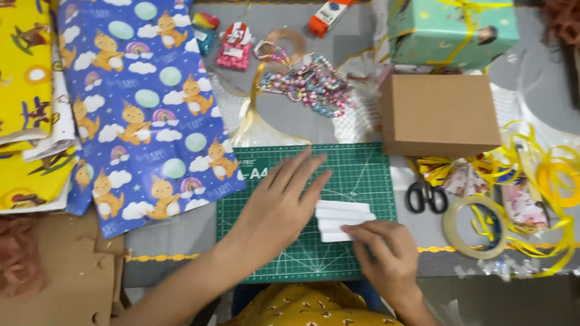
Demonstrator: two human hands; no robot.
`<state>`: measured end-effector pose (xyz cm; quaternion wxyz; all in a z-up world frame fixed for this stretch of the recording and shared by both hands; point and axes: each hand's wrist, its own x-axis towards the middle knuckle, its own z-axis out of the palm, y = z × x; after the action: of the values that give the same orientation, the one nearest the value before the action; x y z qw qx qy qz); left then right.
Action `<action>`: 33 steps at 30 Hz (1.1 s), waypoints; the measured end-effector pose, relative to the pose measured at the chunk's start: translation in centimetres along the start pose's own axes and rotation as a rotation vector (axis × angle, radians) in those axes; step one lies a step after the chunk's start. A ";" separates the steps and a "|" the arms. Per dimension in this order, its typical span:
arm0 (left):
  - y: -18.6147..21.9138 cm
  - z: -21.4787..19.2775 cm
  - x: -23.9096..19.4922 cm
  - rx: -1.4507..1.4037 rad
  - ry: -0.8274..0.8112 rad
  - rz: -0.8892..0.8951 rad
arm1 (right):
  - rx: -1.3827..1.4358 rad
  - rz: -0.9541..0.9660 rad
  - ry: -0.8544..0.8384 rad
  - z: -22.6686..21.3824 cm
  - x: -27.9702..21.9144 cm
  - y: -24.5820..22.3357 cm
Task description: The person assembles a small cardboard box, fills it with brown shredded paper, places a packaged beaded keychain inside, and closes the box. They then fold a small white paper card and wrap it with decorative tape.
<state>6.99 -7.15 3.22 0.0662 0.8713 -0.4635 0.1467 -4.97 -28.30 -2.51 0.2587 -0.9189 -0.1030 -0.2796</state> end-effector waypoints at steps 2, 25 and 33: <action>1.0 -1.2 -3.5 -0.348 0.058 -0.002 | -0.042 -0.173 -0.033 1.5 1.4 -2.0; 4.4 4.2 -12.1 -0.521 0.162 -0.119 | 0.004 -0.046 -0.329 1.9 -0.7 -4.4; 4.6 4.5 -11.4 -0.343 0.169 -0.065 | -0.108 -0.185 -0.210 2.8 -1.4 -4.0</action>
<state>-1.96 -1.89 -4.71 0.2572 0.8465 -0.4460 0.1359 -6.19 -23.46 -3.61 0.1699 -0.9423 -0.1984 -0.2096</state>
